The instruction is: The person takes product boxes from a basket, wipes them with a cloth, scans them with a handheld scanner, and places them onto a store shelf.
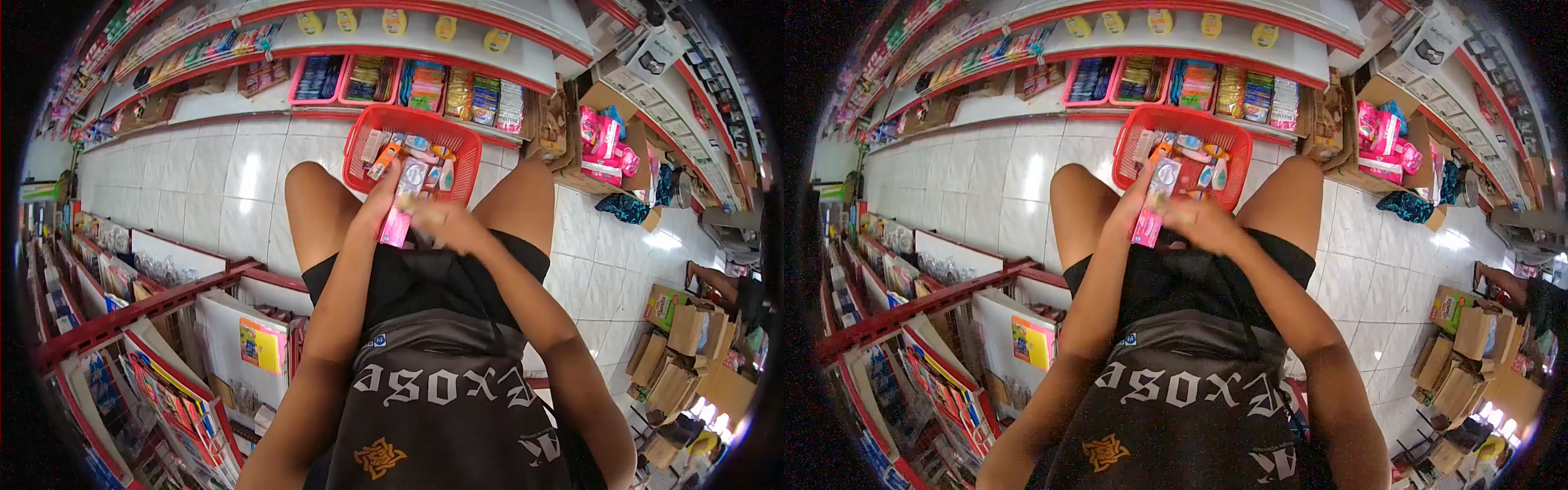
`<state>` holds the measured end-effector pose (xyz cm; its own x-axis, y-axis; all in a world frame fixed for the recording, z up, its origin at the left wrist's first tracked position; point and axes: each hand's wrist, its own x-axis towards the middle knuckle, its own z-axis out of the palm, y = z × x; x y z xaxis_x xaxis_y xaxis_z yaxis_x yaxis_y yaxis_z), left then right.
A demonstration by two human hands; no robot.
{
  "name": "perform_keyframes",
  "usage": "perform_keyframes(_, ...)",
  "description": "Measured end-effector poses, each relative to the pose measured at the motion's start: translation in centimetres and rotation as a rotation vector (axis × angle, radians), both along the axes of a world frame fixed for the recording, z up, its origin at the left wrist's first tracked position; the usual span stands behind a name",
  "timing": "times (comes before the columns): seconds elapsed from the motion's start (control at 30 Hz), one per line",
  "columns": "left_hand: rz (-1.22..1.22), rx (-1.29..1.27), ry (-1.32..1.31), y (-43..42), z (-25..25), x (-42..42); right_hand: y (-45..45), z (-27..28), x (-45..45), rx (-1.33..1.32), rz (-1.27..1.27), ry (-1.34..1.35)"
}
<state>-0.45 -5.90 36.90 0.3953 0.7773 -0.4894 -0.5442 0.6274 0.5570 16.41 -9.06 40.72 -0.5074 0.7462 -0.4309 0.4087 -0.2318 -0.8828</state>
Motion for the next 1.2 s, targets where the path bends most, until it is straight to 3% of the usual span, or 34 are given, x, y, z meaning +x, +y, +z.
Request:
perform_keyframes(0.03,-0.007,0.020,0.054,0.0,2.7,-0.2,-1.0,0.5,0.0,0.056,0.195,0.146)
perform_keyframes(0.1,-0.082,0.038,0.015,0.2,0.5,-1.5,-1.8,1.2,-0.6,0.007,0.331,0.234)
perform_keyframes(0.17,-0.002,-0.047,0.036,0.2,0.6,-1.2,-1.1,1.1,-0.6,0.016,0.271,0.158)
perform_keyframes(0.23,0.073,-0.106,0.163,0.0,1.9,-0.9,-0.1,2.2,0.7,-0.280,-0.015,0.339)
perform_keyframes(0.3,0.157,-0.167,0.156,0.0,2.4,-0.3,1.2,0.3,2.0,-0.050,-0.122,0.534)
perform_keyframes(0.37,0.078,-0.043,0.139,-0.2,2.6,-0.5,1.4,-0.1,2.4,-0.185,-0.371,0.627)
perform_keyframes(0.4,0.090,-0.076,0.218,0.0,2.2,-0.2,1.4,-0.3,2.3,-0.176,-0.372,0.626)
perform_keyframes(0.47,0.105,-0.109,0.294,0.1,0.8,0.2,0.9,-0.9,1.6,0.255,-0.100,0.027)
perform_keyframes(0.5,0.131,-0.059,0.353,-0.1,0.2,0.3,0.6,-3.5,1.3,0.863,0.104,0.018)
perform_keyframes(0.57,0.158,-0.004,0.412,-0.1,0.0,0.2,-1.4,-1.5,-1.0,0.614,0.066,0.253)
perform_keyframes(0.6,0.043,-0.006,0.377,-0.3,0.1,-0.4,-1.3,-0.9,-0.8,0.615,0.068,0.254)
perform_keyframes(0.63,-0.069,-0.009,0.343,-0.3,0.4,-0.9,-1.3,-0.3,-0.4,0.405,0.135,0.223)
perform_keyframes(0.67,-0.104,-0.005,0.479,-0.4,1.2,-0.5,-1.2,0.7,-0.3,0.192,0.203,0.190)
perform_keyframes(0.7,0.009,-0.039,0.433,-0.3,-0.5,-0.1,0.2,5.5,-1.2,-0.175,0.083,-0.075)
perform_keyframes(0.77,-0.110,-0.087,0.371,-0.7,1.6,-0.8,0.9,0.7,-0.5,0.354,-0.141,0.005)
perform_keyframes(0.83,0.010,-0.062,0.321,-0.7,0.4,-0.2,0.6,-0.6,-0.8,0.510,-0.186,0.065)
perform_keyframes(0.87,0.120,-0.033,0.271,-0.5,-0.8,0.2,-0.1,-0.5,-1.1,0.748,0.033,0.112)
perform_keyframes(0.9,-0.030,-0.016,0.292,0.1,-2.3,-0.9,-0.9,-0.4,-1.2,0.981,0.259,0.155)
perform_keyframes(0.93,-0.048,-0.025,0.280,0.1,-1.7,-0.9,-1.9,0.9,-0.9,0.665,0.288,0.103)
perform_keyframes(0.97,-0.063,-0.039,0.269,0.0,-1.1,-1.0,-2.0,1.4,-0.8,0.580,0.252,0.077)
perform_keyframes(1.03,-0.032,-0.078,0.316,-0.2,0.2,-0.4,-1.2,0.9,-1.0,0.230,-0.081,0.128)
perform_keyframes(1.07,-0.002,-0.115,0.360,-0.4,0.7,-0.1,-0.2,0.8,-0.9,0.354,-0.171,-0.061)
perform_keyframes(1.1,0.002,-0.121,0.359,-0.4,-0.1,-0.4,-0.2,0.6,-1.1,0.549,-0.220,-0.020)
perform_keyframes(1.17,-0.024,-0.102,0.196,0.0,-1.5,-0.8,-1.4,0.1,-1.2,0.586,0.051,0.120)
perform_keyframes(1.2,-0.069,-0.044,0.108,-0.2,-1.4,-1.1,-2.5,-0.8,-1.2,0.761,0.159,0.144)
